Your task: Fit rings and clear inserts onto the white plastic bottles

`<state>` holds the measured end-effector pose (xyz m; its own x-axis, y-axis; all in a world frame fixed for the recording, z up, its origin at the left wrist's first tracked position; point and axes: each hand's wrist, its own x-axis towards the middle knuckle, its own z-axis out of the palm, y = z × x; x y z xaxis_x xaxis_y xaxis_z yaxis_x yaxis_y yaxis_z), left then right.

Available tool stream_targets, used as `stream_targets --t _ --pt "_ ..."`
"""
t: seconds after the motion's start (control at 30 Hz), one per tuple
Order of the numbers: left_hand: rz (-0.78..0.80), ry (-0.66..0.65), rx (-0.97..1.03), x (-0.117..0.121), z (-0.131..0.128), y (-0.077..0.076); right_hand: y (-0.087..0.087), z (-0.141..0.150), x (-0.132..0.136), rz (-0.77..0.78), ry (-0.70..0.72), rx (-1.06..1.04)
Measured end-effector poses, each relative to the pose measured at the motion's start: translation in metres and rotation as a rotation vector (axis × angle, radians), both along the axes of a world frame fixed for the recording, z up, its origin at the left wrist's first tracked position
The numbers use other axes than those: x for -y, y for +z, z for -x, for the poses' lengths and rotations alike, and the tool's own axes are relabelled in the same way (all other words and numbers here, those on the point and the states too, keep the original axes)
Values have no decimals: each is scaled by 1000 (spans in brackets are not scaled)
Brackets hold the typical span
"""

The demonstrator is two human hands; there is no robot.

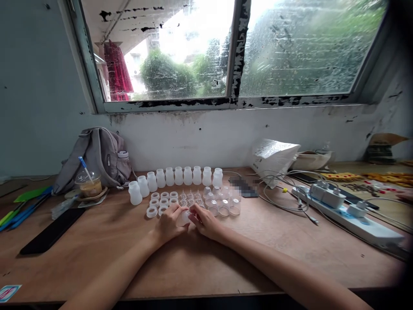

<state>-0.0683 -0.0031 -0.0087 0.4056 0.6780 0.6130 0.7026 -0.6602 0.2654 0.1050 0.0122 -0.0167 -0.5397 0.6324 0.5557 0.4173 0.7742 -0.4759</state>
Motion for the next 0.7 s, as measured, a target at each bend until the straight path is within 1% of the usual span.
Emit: stream_targets --t 0.1,0.2,0.4,0.57,0.7 --pt "-32 -62 -57 -5 4 -2 -2 -2 -4 77 48 -58" --pt "-33 -105 -71 -8 6 -1 0 -3 -4 111 56 -101" --pt "4 -131 -81 -10 7 2 -5 0 -2 109 49 -107" --pt "50 -157 -83 -10 7 2 -13 2 -7 101 -18 -83" --pt "102 -163 -146 -10 11 7 -14 2 -5 18 8 -16"
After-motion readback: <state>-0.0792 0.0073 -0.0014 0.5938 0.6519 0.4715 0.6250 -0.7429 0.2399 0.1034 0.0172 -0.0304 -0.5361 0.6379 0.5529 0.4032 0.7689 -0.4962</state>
